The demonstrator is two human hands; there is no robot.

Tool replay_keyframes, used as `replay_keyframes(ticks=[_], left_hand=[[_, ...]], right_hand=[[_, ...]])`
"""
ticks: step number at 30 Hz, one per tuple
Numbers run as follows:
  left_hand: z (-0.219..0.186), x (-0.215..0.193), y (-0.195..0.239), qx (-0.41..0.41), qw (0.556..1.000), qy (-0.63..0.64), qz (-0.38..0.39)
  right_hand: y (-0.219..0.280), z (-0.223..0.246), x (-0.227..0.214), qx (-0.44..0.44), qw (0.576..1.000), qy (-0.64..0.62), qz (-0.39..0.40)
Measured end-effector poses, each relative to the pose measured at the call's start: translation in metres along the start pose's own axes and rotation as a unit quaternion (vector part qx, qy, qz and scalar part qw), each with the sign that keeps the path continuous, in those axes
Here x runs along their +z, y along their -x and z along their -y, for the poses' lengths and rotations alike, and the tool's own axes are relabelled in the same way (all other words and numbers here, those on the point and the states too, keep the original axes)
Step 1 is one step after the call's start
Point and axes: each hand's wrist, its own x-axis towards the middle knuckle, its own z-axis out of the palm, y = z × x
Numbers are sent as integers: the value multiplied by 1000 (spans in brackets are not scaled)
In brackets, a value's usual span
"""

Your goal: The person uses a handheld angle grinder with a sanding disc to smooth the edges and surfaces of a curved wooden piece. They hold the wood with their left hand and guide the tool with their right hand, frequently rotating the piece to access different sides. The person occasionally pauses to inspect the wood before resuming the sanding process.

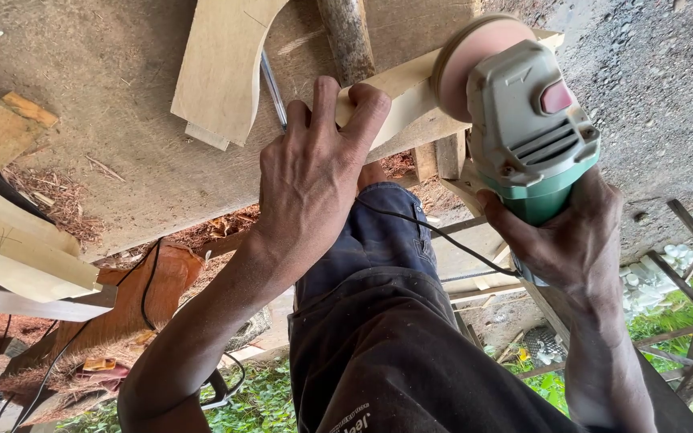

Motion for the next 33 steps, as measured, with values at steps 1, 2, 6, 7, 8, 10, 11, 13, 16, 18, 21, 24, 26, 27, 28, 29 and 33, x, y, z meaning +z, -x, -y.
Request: replay_keyframes(ticks=[1, 2, 6, 7, 8, 10, 11, 13, 16, 18, 21, 24, 26, 27, 28, 29, 33], left_hand=[[0, 0, 0, -1, 1000, 0, 1], [0, 0, 0, 0, 1000, 4, 4], [1, 0, 0, 2, 1000, 9, 6], [0, 0, 0, 2, 1000, 10, 6], [0, -1, -1, 2, 1000, 1, 4], [0, -1, 0, 0, 1000, -8, 4], [0, -2, 0, -1, 1000, -7, 6], [0, -1, -1, 2, 1000, -6, 6], [0, 0, 0, 1, 1000, 5, 2], [0, -1, 0, 2, 1000, -10, -1], [0, 1, 0, 1, 1000, -8, 4], [-1, -1, 0, 2, 1000, -17, 0], [0, -2, 0, 2, 1000, -2, 9], [1, -2, 0, 2, 1000, 13, 18], [1, -2, -1, 1, 1000, 13, 18], [1, -2, -1, 3, 1000, 18, 20], [1, -4, -1, 6, 1000, 19, 23]], right_hand=[[1, -7, 1, 0, 1000, 0, 1], [2, -13, 2, -10, 1000, 3, -7], [1, -20, 2, -35, 999, 6, -15], [1, -22, 2, -35, 999, 6, -15], [1, -24, 2, -33, 998, 39, -21], [1, -30, 3, -31, 997, 72, -24], [1, -34, 3, -24, 996, 76, -28], [2, -35, 3, -14, 996, 79, -35], [2, -36, 1, -12, 998, 52, -35], [3, -48, 2, -46, 997, 46, -35], [2, -35, 1, -31, 998, 55, -16], [2, -24, 1, -7, 999, 33, -7], [0, -17, -1, -16, 999, 42, -12], [-1, -12, -1, -26, 998, 52, -17], [0, -18, -1, -26, 998, 52, -16], [0, -24, -1, -28, 997, 70, -22], [-1, -16, -6, -55, 995, 81, -30]])
